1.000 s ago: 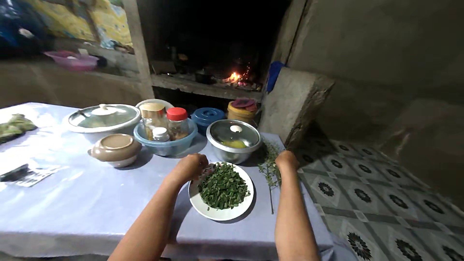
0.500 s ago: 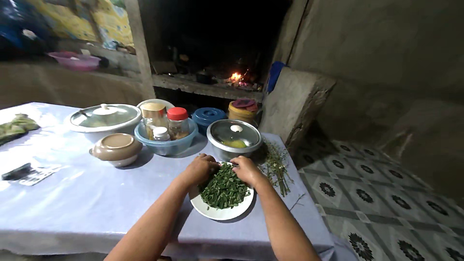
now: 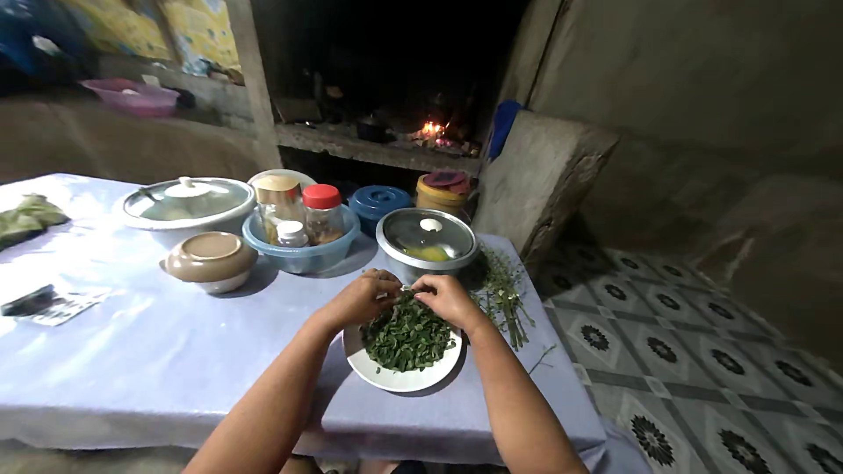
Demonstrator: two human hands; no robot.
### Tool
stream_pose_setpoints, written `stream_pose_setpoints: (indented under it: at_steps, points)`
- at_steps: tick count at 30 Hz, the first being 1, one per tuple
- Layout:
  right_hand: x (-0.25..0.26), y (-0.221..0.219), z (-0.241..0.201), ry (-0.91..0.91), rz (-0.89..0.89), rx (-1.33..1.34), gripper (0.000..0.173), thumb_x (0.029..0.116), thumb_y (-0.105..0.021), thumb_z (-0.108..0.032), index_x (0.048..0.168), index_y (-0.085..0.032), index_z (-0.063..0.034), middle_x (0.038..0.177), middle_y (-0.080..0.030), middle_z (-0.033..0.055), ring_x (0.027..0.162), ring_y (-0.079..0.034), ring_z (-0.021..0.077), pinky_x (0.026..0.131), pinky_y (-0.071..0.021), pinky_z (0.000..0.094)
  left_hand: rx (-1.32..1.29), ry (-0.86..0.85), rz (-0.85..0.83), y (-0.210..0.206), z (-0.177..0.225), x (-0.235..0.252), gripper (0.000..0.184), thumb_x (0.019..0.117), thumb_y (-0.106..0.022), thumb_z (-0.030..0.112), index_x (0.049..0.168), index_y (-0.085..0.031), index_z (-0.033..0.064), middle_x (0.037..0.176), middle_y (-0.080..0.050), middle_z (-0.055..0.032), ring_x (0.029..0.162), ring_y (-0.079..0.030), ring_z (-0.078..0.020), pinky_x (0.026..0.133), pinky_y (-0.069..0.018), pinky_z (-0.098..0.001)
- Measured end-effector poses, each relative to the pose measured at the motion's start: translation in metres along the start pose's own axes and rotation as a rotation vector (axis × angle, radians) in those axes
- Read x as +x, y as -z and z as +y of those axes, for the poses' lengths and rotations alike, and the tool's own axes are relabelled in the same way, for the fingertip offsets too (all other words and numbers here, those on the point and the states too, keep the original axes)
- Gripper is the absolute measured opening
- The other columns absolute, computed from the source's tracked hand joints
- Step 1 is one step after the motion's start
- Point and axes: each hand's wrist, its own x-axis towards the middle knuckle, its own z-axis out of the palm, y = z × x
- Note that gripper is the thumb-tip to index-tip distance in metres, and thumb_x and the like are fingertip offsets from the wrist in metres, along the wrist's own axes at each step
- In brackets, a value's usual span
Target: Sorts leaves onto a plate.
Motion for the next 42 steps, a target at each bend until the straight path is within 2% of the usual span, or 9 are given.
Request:
stream_pose_setpoints:
  at_steps: [2,8,12,18,21,29,33,38,42]
  points:
    - [-0.004,0.003,-0.002,0.002,0.032,0.08,0.021,0.1017,-0.062,-0.013,0.117,-0.07,-0.0018,0.112,-0.071,0.0126,0.095,-0.069,0.0169,0.085,-0.0574,0.0341,-0.025,-0.003,0.022,0.003,0.002,-0.001,0.014,0.098,-0.067,0.016,0.105,-0.077,0.0067,0.123,-0.068,-0.0076,0.118,-0.061,-0.0216,0.104,-0.0485,-0.0445]
    - [-0.011,0.008,-0.005,0.056,0.054,0.217,0.018,0.1011,-0.062,-0.009,0.114,-0.07,0.0006,0.103,-0.071,0.0114,0.085,-0.069,0.0122,0.078,-0.0582,0.0286,-0.109,0.0,0.058,0.009,0.007,-0.005,0.015,0.0979,-0.068,0.018,0.104,-0.077,0.008,0.123,-0.068,-0.0051,0.118,-0.061,-0.0152,0.102,-0.0506,-0.0395]
    - [-0.015,0.011,-0.005,0.086,0.024,0.206,0.019,0.1021,-0.061,-0.012,0.115,-0.071,-0.0013,0.106,-0.072,0.0101,0.087,-0.069,0.0114,0.08,-0.058,0.0292,-0.153,0.002,0.033,0.012,0.008,-0.006,0.014,0.0989,-0.066,0.017,0.104,-0.077,0.0092,0.125,-0.067,-0.0038,0.115,-0.063,-0.0127,0.099,-0.0528,-0.0364]
    - [-0.014,0.014,-0.003,0.032,-0.012,0.126,0.022,0.1055,-0.055,-0.013,0.116,-0.071,-0.0027,0.107,-0.072,0.0099,0.087,-0.07,0.0119,0.08,-0.0582,0.029,-0.166,0.031,0.003,0.015,0.012,-0.007,0.02,0.0993,-0.061,0.004,0.11,-0.077,0.0117,0.126,-0.067,-0.0027,0.109,-0.066,-0.0103,0.094,-0.0561,-0.03]
    - [-0.013,0.015,-0.004,0.013,-0.008,0.088,0.023,0.1057,-0.053,-0.013,0.117,-0.071,-0.0022,0.108,-0.072,0.0112,0.089,-0.07,0.0139,0.083,-0.0583,0.0313,-0.134,0.062,0.002,0.018,0.012,-0.007,0.022,0.0993,-0.059,0.002,0.11,-0.076,0.0118,0.126,-0.067,-0.0034,0.109,-0.066,-0.012,0.094,-0.0567,-0.034]
    - [-0.012,0.016,0.002,0.075,-0.022,0.023,0.018,0.1017,-0.063,-0.016,0.107,-0.072,-0.0017,0.101,-0.072,0.0103,0.09,-0.07,0.0144,0.087,-0.0579,0.0331,-0.116,0.16,0.051,0.022,0.009,-0.008,0.018,0.0987,-0.063,0.004,0.11,-0.075,0.0104,0.117,-0.069,-0.0045,0.101,-0.068,-0.0138,0.091,-0.0577,-0.0369]
    - [-0.017,0.019,0.001,0.165,-0.06,0.01,0.016,0.0988,-0.066,-0.015,0.105,-0.074,-0.0026,0.107,-0.07,0.0098,0.095,-0.067,0.0139,0.088,-0.0563,0.0311,-0.113,0.154,0.031,0.02,0.007,-0.008,0.016,0.0999,-0.063,0.008,0.108,-0.075,0.0115,0.112,-0.07,-0.004,0.096,-0.068,-0.0127,0.088,-0.0578,-0.0359]
    - [-0.015,0.009,-0.001,0.245,-0.132,-0.061,0.028,0.0957,-0.07,-0.017,0.122,-0.072,-0.0068,0.127,-0.066,0.0126,0.112,-0.065,0.0214,0.095,-0.0552,0.0371,-0.098,0.196,-0.004,0.022,0.008,-0.008,0.017,0.1011,-0.062,0.01,0.11,-0.075,0.0129,0.111,-0.07,-0.0037,0.094,-0.068,-0.0122,0.085,-0.0585,-0.0355]
    - [-0.011,-0.006,-0.002,0.3,-0.229,-0.186,0.053,0.0905,-0.078,-0.02,0.14,-0.062,-0.0108,0.142,-0.059,0.0153,0.132,-0.055,0.0254,0.113,-0.0451,0.0436,-0.101,0.263,-0.013,0.024,0.008,-0.008,0.015,0.1002,-0.063,0.009,0.111,-0.074,0.0095,0.109,-0.07,-0.007,0.093,-0.068,-0.0152,0.085,-0.0587,-0.0387]
